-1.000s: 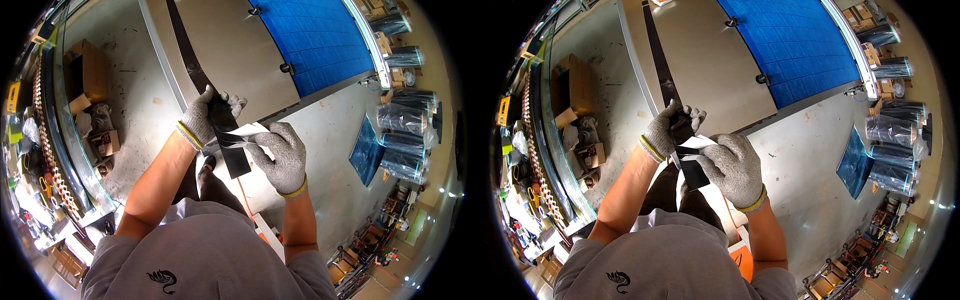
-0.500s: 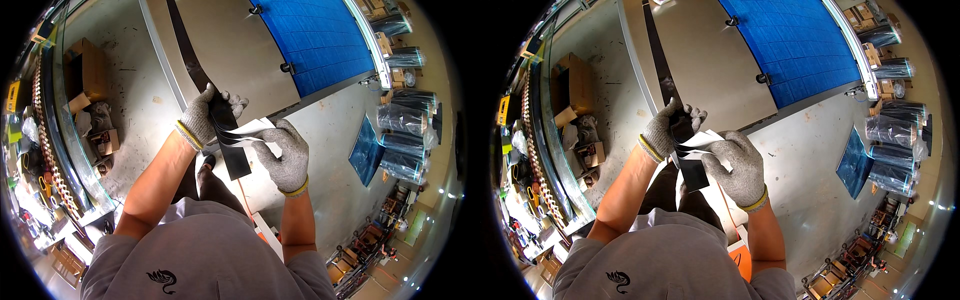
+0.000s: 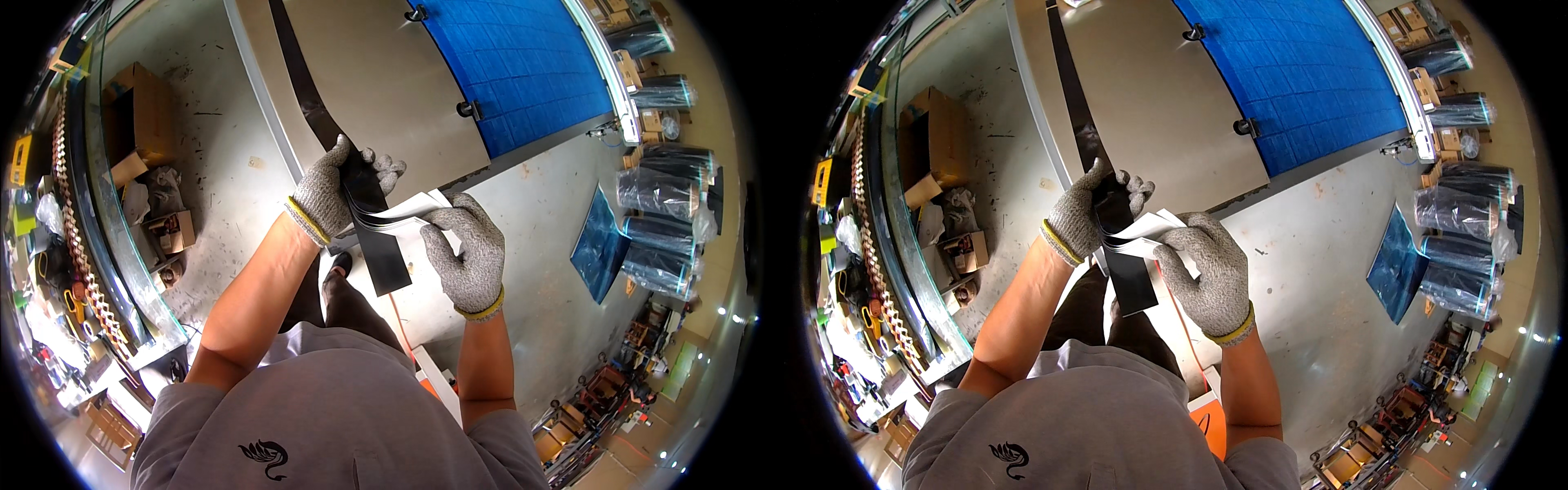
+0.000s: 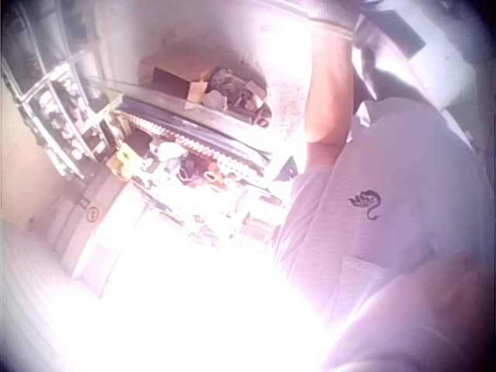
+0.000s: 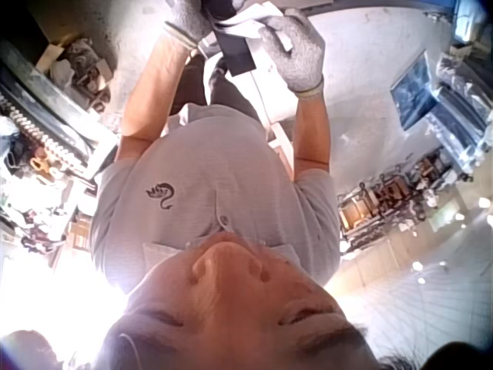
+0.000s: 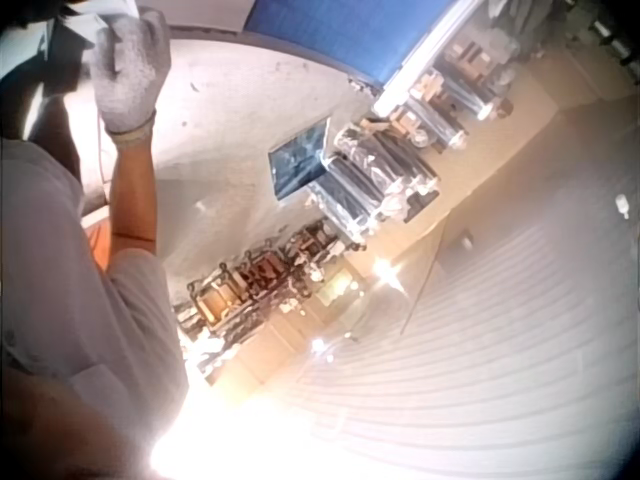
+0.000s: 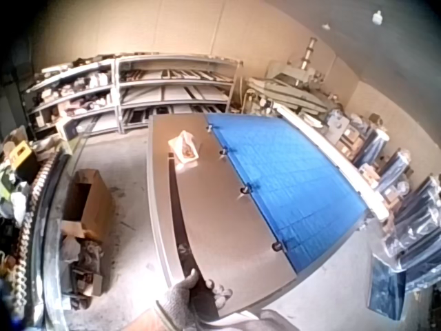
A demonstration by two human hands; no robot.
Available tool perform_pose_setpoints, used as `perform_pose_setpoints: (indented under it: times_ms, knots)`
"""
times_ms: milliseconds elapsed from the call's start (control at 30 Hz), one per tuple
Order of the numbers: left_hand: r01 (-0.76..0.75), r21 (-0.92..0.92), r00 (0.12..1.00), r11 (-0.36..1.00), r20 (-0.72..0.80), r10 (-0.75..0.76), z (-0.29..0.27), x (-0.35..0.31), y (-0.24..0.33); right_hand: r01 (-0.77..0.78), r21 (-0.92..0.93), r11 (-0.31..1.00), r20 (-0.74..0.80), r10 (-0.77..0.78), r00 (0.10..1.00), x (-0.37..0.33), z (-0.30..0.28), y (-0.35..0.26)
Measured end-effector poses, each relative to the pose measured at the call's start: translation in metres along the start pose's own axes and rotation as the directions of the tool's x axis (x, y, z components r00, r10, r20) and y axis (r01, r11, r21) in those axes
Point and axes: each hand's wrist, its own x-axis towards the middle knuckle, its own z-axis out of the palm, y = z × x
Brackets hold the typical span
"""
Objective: The person places a black strip on a table, then picks up a large blue sheet from the floor and places it on a workbench. They use a long metal ruler to measure the sheet's dimensions and then peel off a protective film from the sheet's surface.
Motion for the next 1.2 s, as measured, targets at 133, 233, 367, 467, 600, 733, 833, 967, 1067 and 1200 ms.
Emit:
perform_pose_setpoints:
  times_ms: [133,233,367,467,600,733,833,967,1067,1200]
  knots:
    - [-0.01,-0.006,1.0,1.0,-0.022,0.01,0.001,0.002,-0.002,-0.045,0.0,0.999,0.018,0.045,0.999,-0.001,-0.003,-0.002]
    - [-0.027,0.065,0.999,0.998,0.024,0.025,-0.001,0.005,-0.003,-0.066,-0.017,0.998,0.061,0.067,0.996,0.001,-0.006,-0.006]
    - [-0.031,0.138,0.996,0.99,0.083,0.02,-0.004,0.008,-0.002,-0.002,0.109,0.994,0.019,0.0,1.0,-0.003,-0.009,-0.001]
    - [-0.047,0.193,0.997,0.98,0.069,0.034,-0.004,0.01,-0.003,-0.059,0.109,0.992,-0.012,0.061,0.998,-0.013,-0.008,0.005]
    - [-0.053,0.267,0.999,0.962,0.02,0.049,0.002,0.008,-0.005,-0.137,0.01,0.991,0.005,0.137,0.991,-0.007,-0.009,-0.008]
    - [-0.071,0.275,0.996,0.959,0.064,0.056,-0.001,0.01,-0.003,-0.014,0.046,0.999,0.108,0.009,0.994,-0.005,-0.011,-0.005]
    - [-0.065,0.271,0.994,0.96,0.097,0.04,0.0,0.01,-0.003,0.034,0.006,0.999,0.077,-0.035,0.996,-0.007,-0.013,0.0]
    - [-0.082,0.279,0.995,0.957,0.076,0.063,0.001,0.008,-0.005,-0.089,0.017,0.996,-0.058,0.09,0.994,-0.005,-0.012,-0.005]
    - [-0.098,0.265,0.99,0.959,0.128,0.065,-0.002,0.008,-0.007,-0.131,0.041,0.991,-0.112,0.135,0.984,-0.003,-0.011,-0.01]
    - [-0.109,0.213,0.974,0.971,0.219,0.061,0.001,0.008,-0.011,-0.085,0.059,0.995,-0.16,0.093,0.983,0.0,-0.008,-0.013]
